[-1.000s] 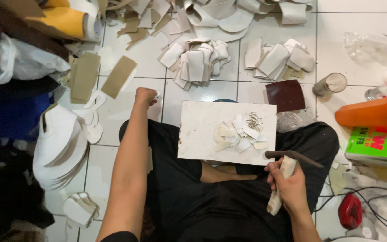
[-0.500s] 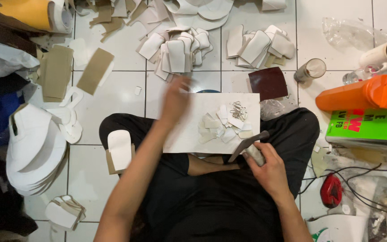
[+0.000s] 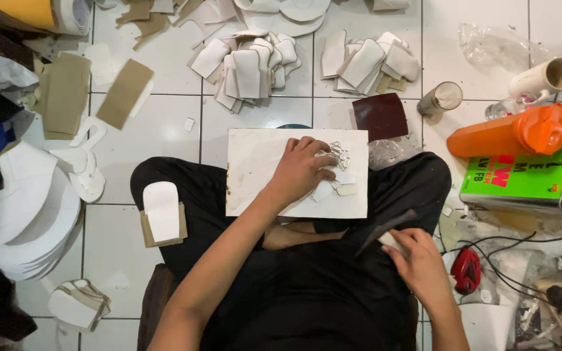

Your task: The person sits on the floor and assembles small white shoe components by inserting metal clips into them. They use a hammer to tap the clips into place on a white board, then inspect the assembled parts by hand.

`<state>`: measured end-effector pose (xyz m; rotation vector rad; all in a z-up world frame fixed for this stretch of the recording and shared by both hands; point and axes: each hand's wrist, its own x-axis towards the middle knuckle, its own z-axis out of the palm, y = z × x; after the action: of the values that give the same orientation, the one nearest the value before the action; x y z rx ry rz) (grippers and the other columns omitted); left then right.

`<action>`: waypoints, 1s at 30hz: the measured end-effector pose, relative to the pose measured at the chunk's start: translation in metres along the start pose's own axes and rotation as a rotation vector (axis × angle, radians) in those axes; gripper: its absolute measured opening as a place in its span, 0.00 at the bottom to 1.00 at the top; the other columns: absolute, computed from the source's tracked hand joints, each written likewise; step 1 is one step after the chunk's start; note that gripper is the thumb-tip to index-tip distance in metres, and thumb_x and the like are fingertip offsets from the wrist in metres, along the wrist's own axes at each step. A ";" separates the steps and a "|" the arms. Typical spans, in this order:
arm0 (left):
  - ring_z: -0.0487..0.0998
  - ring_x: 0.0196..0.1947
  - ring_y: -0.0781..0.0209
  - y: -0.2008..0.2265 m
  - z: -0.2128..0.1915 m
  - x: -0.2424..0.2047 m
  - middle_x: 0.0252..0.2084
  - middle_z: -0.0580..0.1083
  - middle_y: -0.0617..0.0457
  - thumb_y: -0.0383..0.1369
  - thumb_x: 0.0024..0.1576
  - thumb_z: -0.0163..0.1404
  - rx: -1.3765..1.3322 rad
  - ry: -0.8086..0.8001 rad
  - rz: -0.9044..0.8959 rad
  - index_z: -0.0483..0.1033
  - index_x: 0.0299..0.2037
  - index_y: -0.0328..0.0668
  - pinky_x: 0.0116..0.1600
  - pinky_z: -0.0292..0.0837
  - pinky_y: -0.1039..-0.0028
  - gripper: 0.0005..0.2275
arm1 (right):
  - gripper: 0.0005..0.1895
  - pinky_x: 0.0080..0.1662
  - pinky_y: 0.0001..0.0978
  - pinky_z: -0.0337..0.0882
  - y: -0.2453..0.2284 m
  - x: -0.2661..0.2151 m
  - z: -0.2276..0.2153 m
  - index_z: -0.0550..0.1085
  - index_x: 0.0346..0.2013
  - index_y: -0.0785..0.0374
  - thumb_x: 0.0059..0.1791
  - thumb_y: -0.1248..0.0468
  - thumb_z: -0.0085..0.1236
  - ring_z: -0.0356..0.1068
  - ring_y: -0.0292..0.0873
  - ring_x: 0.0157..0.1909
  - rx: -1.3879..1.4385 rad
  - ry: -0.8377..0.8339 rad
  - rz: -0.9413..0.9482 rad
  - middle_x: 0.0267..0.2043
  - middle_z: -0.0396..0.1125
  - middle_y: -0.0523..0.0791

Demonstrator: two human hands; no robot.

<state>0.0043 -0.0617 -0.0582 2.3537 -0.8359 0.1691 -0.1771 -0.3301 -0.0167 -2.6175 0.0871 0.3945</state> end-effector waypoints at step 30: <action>0.65 0.62 0.52 0.035 -0.022 -0.029 0.53 0.70 0.49 0.30 0.63 0.34 -0.068 0.046 -0.206 0.65 0.40 0.41 0.67 0.49 0.59 0.07 | 0.31 0.48 0.48 0.70 -0.120 0.098 0.011 0.68 0.50 0.67 0.37 0.60 0.69 0.66 0.59 0.47 0.317 0.099 0.093 0.45 0.59 0.54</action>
<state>-0.0381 -0.0539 -0.0314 2.3445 -0.5642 0.1072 -0.0699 -0.2186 0.0007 -2.3239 0.2824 0.2581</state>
